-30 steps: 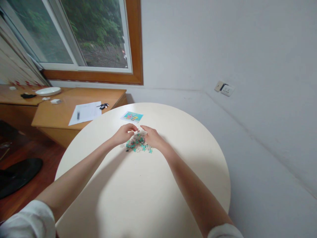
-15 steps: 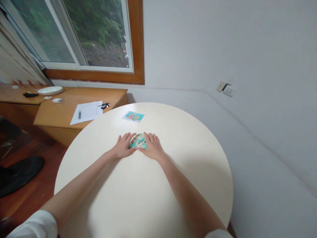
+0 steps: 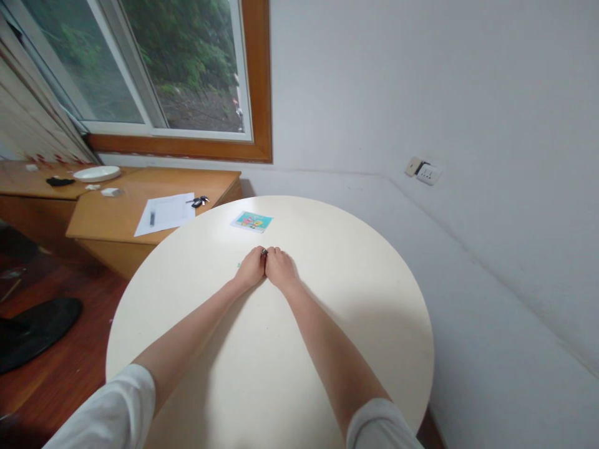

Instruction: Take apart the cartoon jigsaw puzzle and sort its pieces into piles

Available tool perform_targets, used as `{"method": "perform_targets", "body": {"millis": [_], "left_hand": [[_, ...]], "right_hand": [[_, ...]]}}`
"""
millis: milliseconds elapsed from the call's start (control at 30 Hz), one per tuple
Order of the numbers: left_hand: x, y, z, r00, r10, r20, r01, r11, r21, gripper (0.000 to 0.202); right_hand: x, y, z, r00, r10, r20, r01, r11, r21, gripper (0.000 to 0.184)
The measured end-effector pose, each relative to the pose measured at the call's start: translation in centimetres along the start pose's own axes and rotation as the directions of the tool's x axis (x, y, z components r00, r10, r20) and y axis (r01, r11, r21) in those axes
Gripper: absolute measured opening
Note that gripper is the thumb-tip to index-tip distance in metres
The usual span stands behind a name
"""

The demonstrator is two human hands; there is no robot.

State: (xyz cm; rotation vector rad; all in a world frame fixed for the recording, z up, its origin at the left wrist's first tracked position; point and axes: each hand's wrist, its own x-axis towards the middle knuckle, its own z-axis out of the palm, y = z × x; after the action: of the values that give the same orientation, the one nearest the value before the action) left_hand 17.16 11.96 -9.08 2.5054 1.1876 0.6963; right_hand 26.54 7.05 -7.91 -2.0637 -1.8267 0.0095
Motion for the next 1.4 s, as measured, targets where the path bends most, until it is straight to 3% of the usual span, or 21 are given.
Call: {"method": "perform_targets", "body": {"millis": [233,333,433,500,567,667,733,833,933,1000,1133,1267,1400], "left_hand": [[1.2,0.6,-2.7,0.999,-0.022,-0.033,0.020,0.998,-0.066,0.020],[0.6,-0.5,-3.7,1.000,-0.004,0.005,0.005,0.998,-0.067,0.017],[-1.1,-2.4,-4.1,0.999,0.002,0.048,0.002,0.998,-0.069,0.016],[-2.6,-3.5,-4.0,0.996,0.038,0.081,-0.034,0.998,-0.051,0.021],[-3.8,-4.1,-3.7,0.991,0.078,0.106,-0.083,0.996,0.046,0.040],[-4.7,-3.6,-3.0,0.980,0.098,0.171,-0.123,0.981,0.147,0.063],[-4.5,-2.6,-2.3,0.978,0.091,0.189,-0.123,0.979,0.163,0.065],[-3.4,-1.0,-1.0,0.987,0.077,0.138,-0.098,0.983,0.155,0.048],[-2.0,0.1,0.2,0.993,0.082,0.081,-0.084,0.996,0.018,0.039],[-1.2,0.4,0.8,1.000,0.001,0.026,0.002,0.989,-0.151,0.035],[0.4,0.7,1.3,0.993,-0.117,-0.025,0.106,0.959,-0.261,0.034],[1.7,0.8,0.3,0.987,-0.154,-0.045,0.126,0.920,-0.372,0.042],[2.6,0.5,-2.2,0.992,-0.117,-0.053,0.083,0.897,-0.434,0.045]], "right_hand": [[0.8,0.5,-1.6,0.998,-0.020,-0.054,0.025,0.996,0.083,0.017],[0.3,1.5,-2.4,0.998,-0.034,-0.057,0.041,0.991,0.125,0.014],[-1.3,3.1,-2.4,0.998,-0.057,0.026,0.051,0.983,0.179,0.018],[-2.9,3.8,-1.8,0.999,-0.039,0.034,0.033,0.986,0.161,0.025],[-4.3,4.1,-1.1,1.000,-0.010,0.006,0.009,0.996,0.091,0.044],[-5.4,3.4,-0.1,0.996,-0.086,-0.004,0.086,0.996,0.000,0.064],[-5.2,2.7,0.3,0.996,-0.092,-0.009,0.092,0.995,-0.033,0.065],[-3.8,1.7,0.7,0.998,-0.051,-0.025,0.049,0.998,-0.049,0.050],[-2.4,1.3,1.1,0.998,-0.052,-0.041,0.053,0.998,0.032,0.039],[-1.6,1.2,1.2,0.999,-0.009,-0.051,0.017,0.987,0.160,0.037],[0.0,1.1,1.3,0.989,0.132,-0.067,-0.105,0.945,0.310,0.035],[1.6,0.7,0.8,0.981,0.180,-0.070,-0.140,0.913,0.383,0.037],[2.3,0.6,-1.5,0.992,0.107,-0.065,-0.068,0.896,0.439,0.046]]}}
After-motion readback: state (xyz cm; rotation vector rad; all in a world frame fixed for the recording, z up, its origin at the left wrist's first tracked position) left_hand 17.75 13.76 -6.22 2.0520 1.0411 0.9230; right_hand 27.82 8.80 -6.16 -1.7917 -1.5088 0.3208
